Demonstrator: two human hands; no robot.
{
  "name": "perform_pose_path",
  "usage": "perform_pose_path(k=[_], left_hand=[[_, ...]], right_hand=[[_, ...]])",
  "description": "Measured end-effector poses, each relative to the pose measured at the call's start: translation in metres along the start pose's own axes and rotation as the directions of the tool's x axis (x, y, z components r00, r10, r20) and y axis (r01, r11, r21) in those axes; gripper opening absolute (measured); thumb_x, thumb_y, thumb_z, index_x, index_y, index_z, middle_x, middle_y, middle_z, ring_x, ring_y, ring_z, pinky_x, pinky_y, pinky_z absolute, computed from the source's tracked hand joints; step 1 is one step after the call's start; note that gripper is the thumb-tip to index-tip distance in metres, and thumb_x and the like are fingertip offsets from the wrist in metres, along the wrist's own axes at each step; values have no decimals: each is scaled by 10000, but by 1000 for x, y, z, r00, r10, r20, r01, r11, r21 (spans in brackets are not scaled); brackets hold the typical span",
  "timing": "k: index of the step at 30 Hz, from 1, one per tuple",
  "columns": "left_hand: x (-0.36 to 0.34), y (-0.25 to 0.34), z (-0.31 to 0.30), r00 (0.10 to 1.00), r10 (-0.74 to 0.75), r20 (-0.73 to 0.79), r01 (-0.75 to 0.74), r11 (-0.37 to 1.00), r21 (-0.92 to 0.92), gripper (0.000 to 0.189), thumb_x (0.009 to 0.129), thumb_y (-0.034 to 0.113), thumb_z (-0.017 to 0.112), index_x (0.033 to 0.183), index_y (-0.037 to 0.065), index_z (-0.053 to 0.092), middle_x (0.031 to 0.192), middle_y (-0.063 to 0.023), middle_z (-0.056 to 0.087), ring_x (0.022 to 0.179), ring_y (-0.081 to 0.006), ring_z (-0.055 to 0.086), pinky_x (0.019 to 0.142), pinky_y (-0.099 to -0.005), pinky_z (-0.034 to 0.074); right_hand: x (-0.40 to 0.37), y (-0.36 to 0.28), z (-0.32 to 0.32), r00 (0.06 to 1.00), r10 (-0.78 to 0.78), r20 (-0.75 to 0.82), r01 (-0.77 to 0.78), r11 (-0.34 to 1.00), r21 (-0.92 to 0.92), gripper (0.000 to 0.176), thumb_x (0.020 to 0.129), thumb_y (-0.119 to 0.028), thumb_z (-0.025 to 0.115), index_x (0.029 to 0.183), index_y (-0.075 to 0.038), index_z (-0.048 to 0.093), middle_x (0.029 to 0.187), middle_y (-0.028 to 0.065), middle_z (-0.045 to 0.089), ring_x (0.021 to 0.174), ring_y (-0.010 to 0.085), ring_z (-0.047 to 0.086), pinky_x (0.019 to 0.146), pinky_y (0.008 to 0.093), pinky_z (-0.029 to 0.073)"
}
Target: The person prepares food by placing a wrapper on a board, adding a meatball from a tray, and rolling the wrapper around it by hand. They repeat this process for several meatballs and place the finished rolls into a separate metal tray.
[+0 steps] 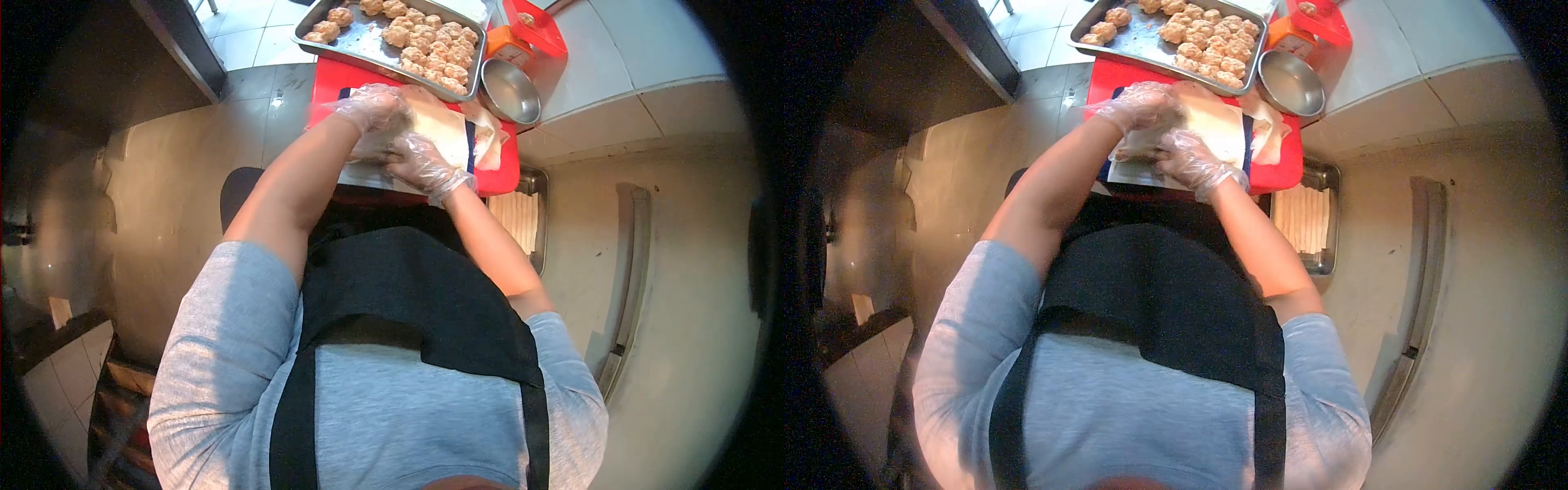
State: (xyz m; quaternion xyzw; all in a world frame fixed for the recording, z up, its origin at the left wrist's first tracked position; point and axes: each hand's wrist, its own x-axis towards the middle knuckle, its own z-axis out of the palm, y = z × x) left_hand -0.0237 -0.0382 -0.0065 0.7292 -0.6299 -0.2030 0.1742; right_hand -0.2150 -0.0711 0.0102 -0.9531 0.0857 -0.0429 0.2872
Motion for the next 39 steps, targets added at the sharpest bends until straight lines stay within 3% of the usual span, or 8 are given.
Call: perform_pose_path(k=[6, 12, 17, 20, 24, 28, 32, 39], left_hand=[[-6, 2, -3, 987, 154, -44, -151, 986, 66, 239, 783, 312, 679, 1003, 238, 736, 1035, -101, 697, 943, -345, 648, 823, -433, 525], [-13, 19, -16, 990, -129, 53, 137, 966, -218, 269, 795, 365, 681, 1002, 201, 734, 1025, -111, 700, 938, -334, 650, 814, -428, 515], [-7, 7, -4, 1000, -30, 2, 30, 976, -218, 264, 817, 354, 656, 1008, 187, 728, 1031, -115, 698, 936, -335, 647, 814, -429, 509], [-2, -1, 4, 1000, -4, -10, 1, 957, -291, 224, 828, 316, 641, 998, 199, 729, 1020, -115, 698, 935, -342, 646, 808, -433, 513], [-12, 9, -2, 982, 174, -77, -155, 965, 212, 180, 827, 260, 639, 978, 226, 731, 998, -111, 699, 930, -352, 647, 796, -442, 521], [4, -10, 13, 999, 18, -38, -25, 981, -192, 172, 823, 240, 640, 971, 228, 728, 1001, -116, 694, 922, -353, 648, 792, -451, 523], [-2, -5, 13, 995, 50, -86, -54, 997, -48, 175, 822, 238, 638, 971, 218, 728, 1006, -121, 692, 926, -351, 648, 806, -448, 521], [-11, 9, -4, 1000, -26, 4, 26, 964, -263, 218, 830, 268, 632, 1021, 217, 726, 1032, -124, 691, 959, -348, 645, 845, -437, 510]], right_hand=[[-41, 22, -32, 998, -41, -46, 31, 980, -195, 350, 677, -202, 768, 961, -36, 648, 913, 171, 634, 914, 358, 612, 842, 446, 481], [-46, 33, -40, 999, -13, -48, 4, 983, -183, 403, 691, -161, 759, 1068, -61, 658, 1022, 157, 649, 991, 343, 611, 897, 424, 472], [-67, 44, -33, 992, 40, -119, -58, 987, -148, 526, 690, -165, 764, 1193, -71, 641, 1101, 164, 654, 1051, 340, 608, 930, 416, 466], [-66, 42, -39, 989, 85, -118, -89, 995, -34, 605, 700, -143, 759, 1277, -71, 593, 1116, 168, 657, 1058, 343, 605, 934, 418, 464], [-69, 28, -48, 974, 219, -58, -212, 970, 115, 685, 706, -123, 757, 1349, -69, 528, 1188, 181, 639, 1093, 320, 608, 941, 400, 465], [-73, 39, -43, 978, 181, -104, -171, 980, 97, 704, 702, -130, 767, 1357, -65, 519, 1279, 183, 596, 1130, 291, 603, 957, 381, 462], [-80, 45, -36, 962, 250, -106, -211, 933, 292, 689, 704, -168, 774, 1343, -73, 535, 1319, 172, 573, 1151, 302, 587, 983, 375, 448], [-60, 24, -50, 992, 83, -93, -93, 989, -115, 511, 662, -211, 784, 1140, -77, 660, 1091, 172, 653, 1015, 343, 616, 898, 401, 483]])
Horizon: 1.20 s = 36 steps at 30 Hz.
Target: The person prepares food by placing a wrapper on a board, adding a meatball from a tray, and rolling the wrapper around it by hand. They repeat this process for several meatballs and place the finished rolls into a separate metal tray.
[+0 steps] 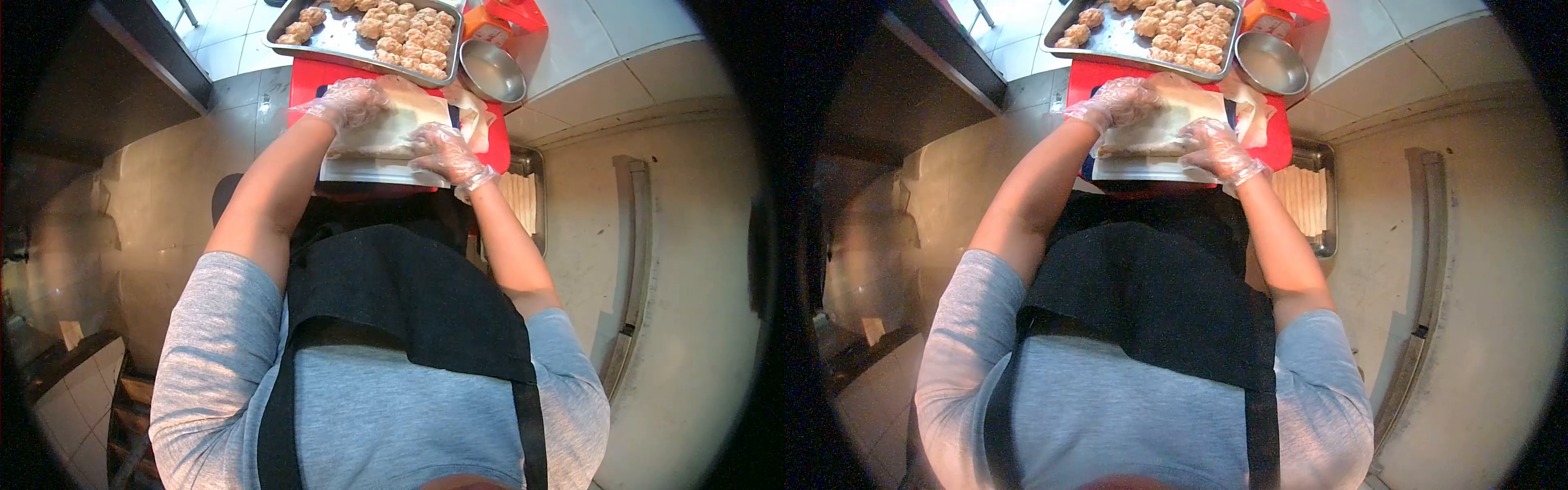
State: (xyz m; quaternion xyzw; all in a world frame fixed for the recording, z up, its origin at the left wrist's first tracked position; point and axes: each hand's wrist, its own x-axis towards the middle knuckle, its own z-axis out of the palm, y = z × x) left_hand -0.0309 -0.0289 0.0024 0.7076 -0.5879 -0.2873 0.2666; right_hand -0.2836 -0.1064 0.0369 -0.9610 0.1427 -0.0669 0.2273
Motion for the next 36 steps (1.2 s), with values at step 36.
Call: perform_pose_path(k=[36], left_hand=[[5, -9, -2, 991, 131, -34, -118, 958, 262, 228, 825, 310, 626, 972, 167, 728, 1048, -148, 687, 982, -358, 637, 852, -436, 504]], right_hand=[[46, -66, 32, 987, 33, 160, -58, 986, 155, 325, 775, -129, 635, 1093, -112, 703, 1010, 160, 693, 953, 343, 642, 858, 408, 494]])
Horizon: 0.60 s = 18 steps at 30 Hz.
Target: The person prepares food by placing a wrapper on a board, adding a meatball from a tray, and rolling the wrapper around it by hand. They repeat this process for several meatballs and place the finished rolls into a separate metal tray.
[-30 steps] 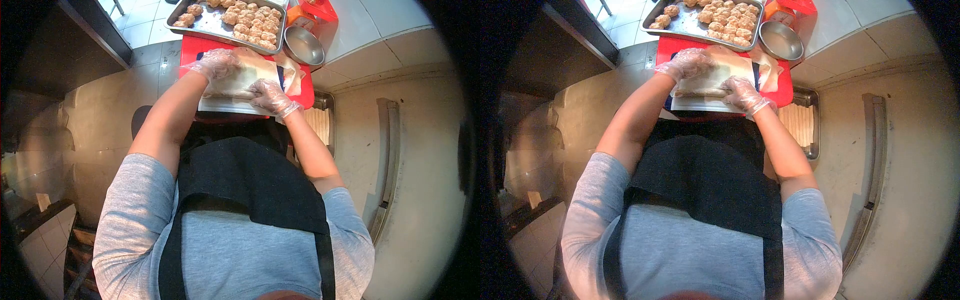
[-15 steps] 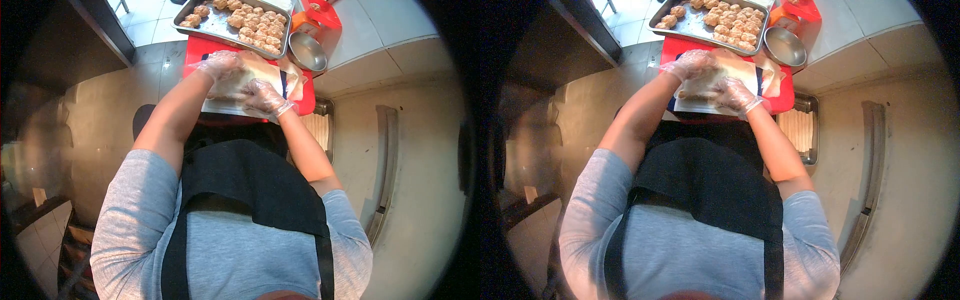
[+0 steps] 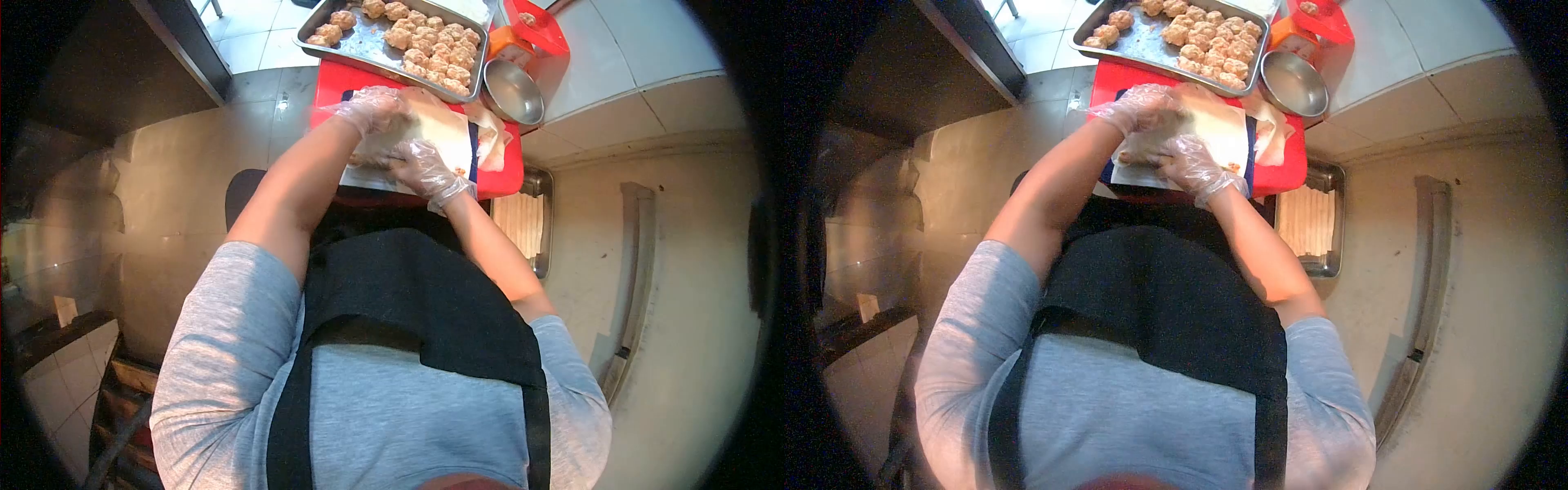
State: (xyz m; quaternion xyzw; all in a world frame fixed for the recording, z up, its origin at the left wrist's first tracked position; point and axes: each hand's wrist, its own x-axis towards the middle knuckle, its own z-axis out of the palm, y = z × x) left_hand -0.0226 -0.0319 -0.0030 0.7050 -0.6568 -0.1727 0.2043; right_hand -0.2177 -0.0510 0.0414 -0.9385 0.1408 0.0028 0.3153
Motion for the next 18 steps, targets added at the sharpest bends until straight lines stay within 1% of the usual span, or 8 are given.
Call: perform_pose_path(k=[3, 6, 9, 10, 12, 15, 16, 18], left_hand=[[10, -13, 8, 997, 19, 68, -15, 998, -62, 212, 802, 286, 645, 966, 182, 729, 1038, -139, 690, 972, -353, 641, 833, -435, 512], [-2, 4, -1, 999, 45, -9, -43, 990, 134, 213, 768, 262, 668, 958, 190, 730, 1015, -125, 696, 948, -349, 648, 820, -435, 517], [1, 4, -3, 999, 13, 51, -20, 991, 134, 220, 755, 257, 673, 959, 202, 733, 1014, -114, 697, 946, -349, 647, 819, -434, 520], [2, -1, -1, 997, 73, 20, -75, 992, 101, 219, 750, 248, 676, 957, 203, 733, 1010, -113, 698, 942, -349, 648, 818, -435, 521], [5, -14, 10, 980, 195, -45, -194, 980, 39, 219, 741, 232, 683, 953, 205, 734, 1003, -111, 699, 935, -349, 650, 814, -437, 525], [0, 3, -4, 997, 56, 45, -62, 985, 162, 230, 740, 198, 687, 965, 213, 734, 1011, -105, 698, 944, -342, 648, 817, -439, 525], [-2, -2, 1, 994, 104, 20, -106, 984, 144, 229, 742, 197, 687, 965, 210, 733, 1006, -107, 698, 941, -342, 649, 817, -441, 525], [2, -12, 5, 977, 209, -41, -202, 971, 125, 226, 744, 196, 686, 965, 205, 731, 997, -109, 698, 935, -342, 651, 817, -445, 525]], right_hand=[[2, -9, -9, 1000, -23, 7, 23, 999, 29, 311, 764, -119, 631, 1066, -95, 705, 1018, 180, 681, 968, 364, 633, 856, 425, 492], [7, 1, 8, 997, -72, -37, 72, 997, 7, 274, 745, -117, 637, 1005, -64, 705, 984, 201, 676, 957, 375, 630, 843, 443, 491], [10, -2, 14, 998, -43, -47, 38, 995, -95, 244, 716, -114, 645, 942, -35, 694, 943, 213, 673, 939, 380, 631, 828, 457, 491], [10, -5, 13, 999, -20, -42, 14, 991, -136, 237, 705, -113, 648, 922, -26, 690, 930, 217, 672, 933, 381, 632, 823, 461, 491], [13, -1, 13, 996, -68, -51, 64, 996, -67, 228, 702, -109, 646, 908, -20, 686, 930, 218, 672, 931, 381, 633, 819, 462, 492], [17, 5, 27, 982, -133, -132, 127, 990, -54, 226, 700, -110, 648, 904, -19, 685, 922, 222, 670, 918, 386, 631, 822, 462, 492], [17, 4, 32, 973, -153, -172, 144, 988, -63, 227, 700, -110, 650, 905, -19, 686, 918, 223, 669, 912, 389, 630, 825, 461, 492], [19, 7, 33, 986, -117, -123, 111, 993, -50, 232, 698, -105, 649, 911, -22, 684, 913, 226, 664, 912, 396, 625, 833, 465, 488]])
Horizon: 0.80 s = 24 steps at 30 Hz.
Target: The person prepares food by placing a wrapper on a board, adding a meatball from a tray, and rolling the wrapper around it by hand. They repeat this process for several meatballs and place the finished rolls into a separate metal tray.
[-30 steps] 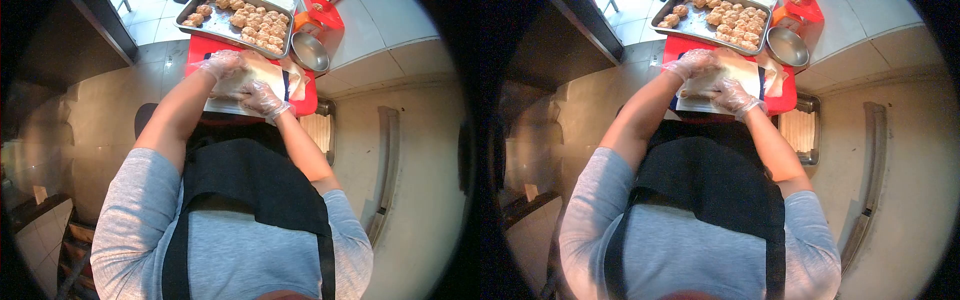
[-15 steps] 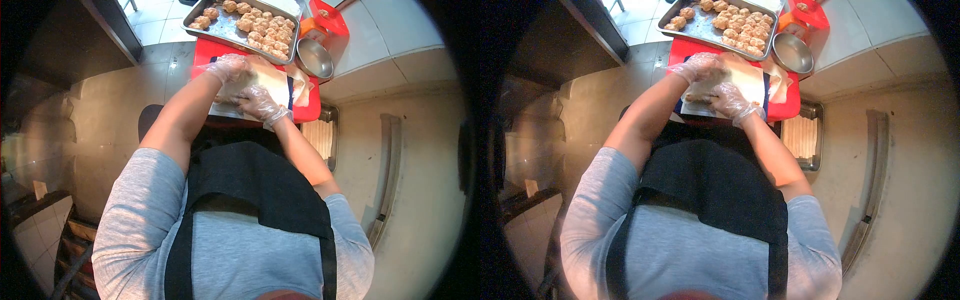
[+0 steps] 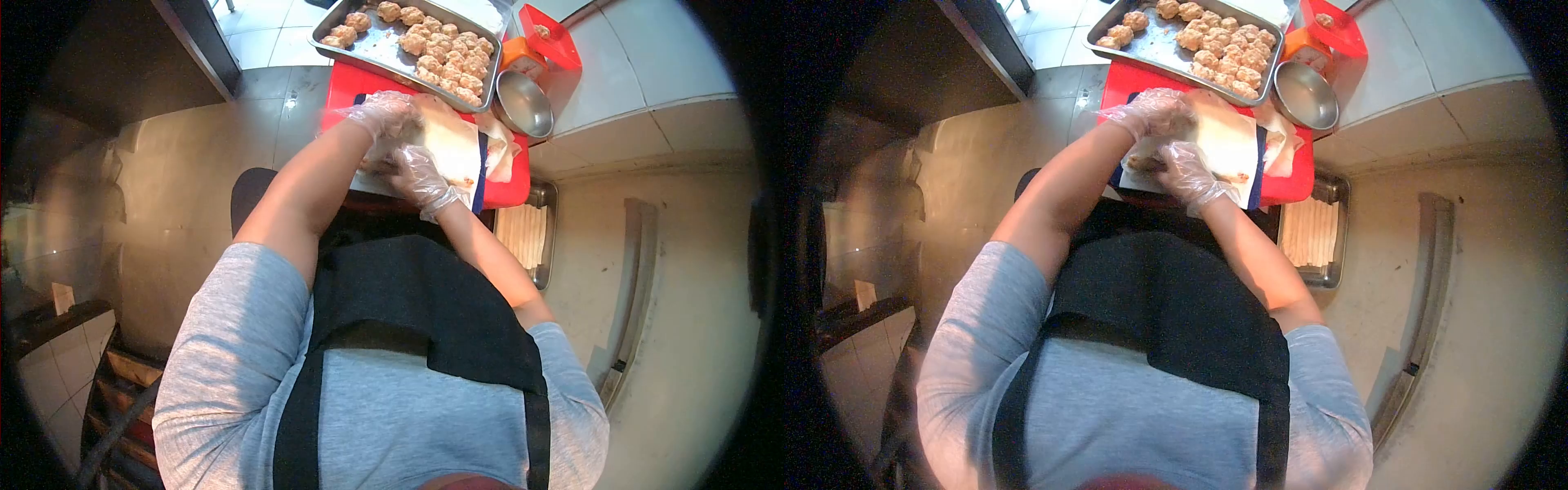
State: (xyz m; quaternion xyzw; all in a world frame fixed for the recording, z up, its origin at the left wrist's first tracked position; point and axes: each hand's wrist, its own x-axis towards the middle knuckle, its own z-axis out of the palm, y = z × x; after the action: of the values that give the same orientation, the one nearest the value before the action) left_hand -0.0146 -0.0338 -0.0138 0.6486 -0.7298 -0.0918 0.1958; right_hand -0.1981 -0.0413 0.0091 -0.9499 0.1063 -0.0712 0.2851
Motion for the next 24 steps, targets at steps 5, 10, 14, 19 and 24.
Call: perform_pose_path(k=[5, 10, 14, 19, 24], left_hand=[[1, 0, 6, 994, -104, -17, 102, 991, -85, 221, 764, 262, 678, 969, 193, 727, 989, -124, 699, 917, -359, 650, 814, -453, 525], [-3, 29, -27, 981, -160, 111, 163, 987, -12, 227, 797, 275, 669, 1005, 203, 723, 1044, -120, 686, 973, -349, 637, 852, -445, 518], [-1, 7, -6, 990, -78, 121, 83, 996, -36, 224, 829, 262, 645, 1039, 248, 722, 1064, -120, 674, 999, -350, 628, 864, -444, 516], [4, 6, -6, 978, -109, 178, 124, 989, -74, 217, 843, 256, 630, 1039, 260, 722, 1051, -128, 673, 986, -354, 630, 855, -455, 516], [-2, 15, -12, 991, -89, 96, 87, 996, 23, 182, 850, 262, 615, 993, 234, 724, 1039, -133, 677, 963, -358, 637, 831, -457, 519]], right_hand=[[6, -3, 0, 998, 7, 63, -5, 999, -34, 272, 706, -97, 653, 968, -26, 677, 928, 229, 656, 918, 401, 622, 841, 465, 487], [-10, 13, -32, 995, 95, -11, -91, 977, 194, 306, 768, -141, 717, 1051, -32, 681, 886, 143, 673, 840, 263, 648, 775, 392, 510], [-34, 48, -105, 950, 301, -80, -269, 923, 274, 299, 773, -143, 749, 1036, -10, 703, 927, 86, 687, 838, 153, 624, 777, 301, 510], [-50, 61, -107, 990, 144, 14, -143, 970, 198, 321, 707, -145, 768, 977, 16, 707, 952, 124, 704, 882, 204, 664, 785, 346, 525], [-52, 44, -74, 990, 103, 93, -89, 986, -142, 371, 607, -242, 789, 909, -47, 700, 894, 179, 655, 918, 357, 621, 835, 421, 483]])
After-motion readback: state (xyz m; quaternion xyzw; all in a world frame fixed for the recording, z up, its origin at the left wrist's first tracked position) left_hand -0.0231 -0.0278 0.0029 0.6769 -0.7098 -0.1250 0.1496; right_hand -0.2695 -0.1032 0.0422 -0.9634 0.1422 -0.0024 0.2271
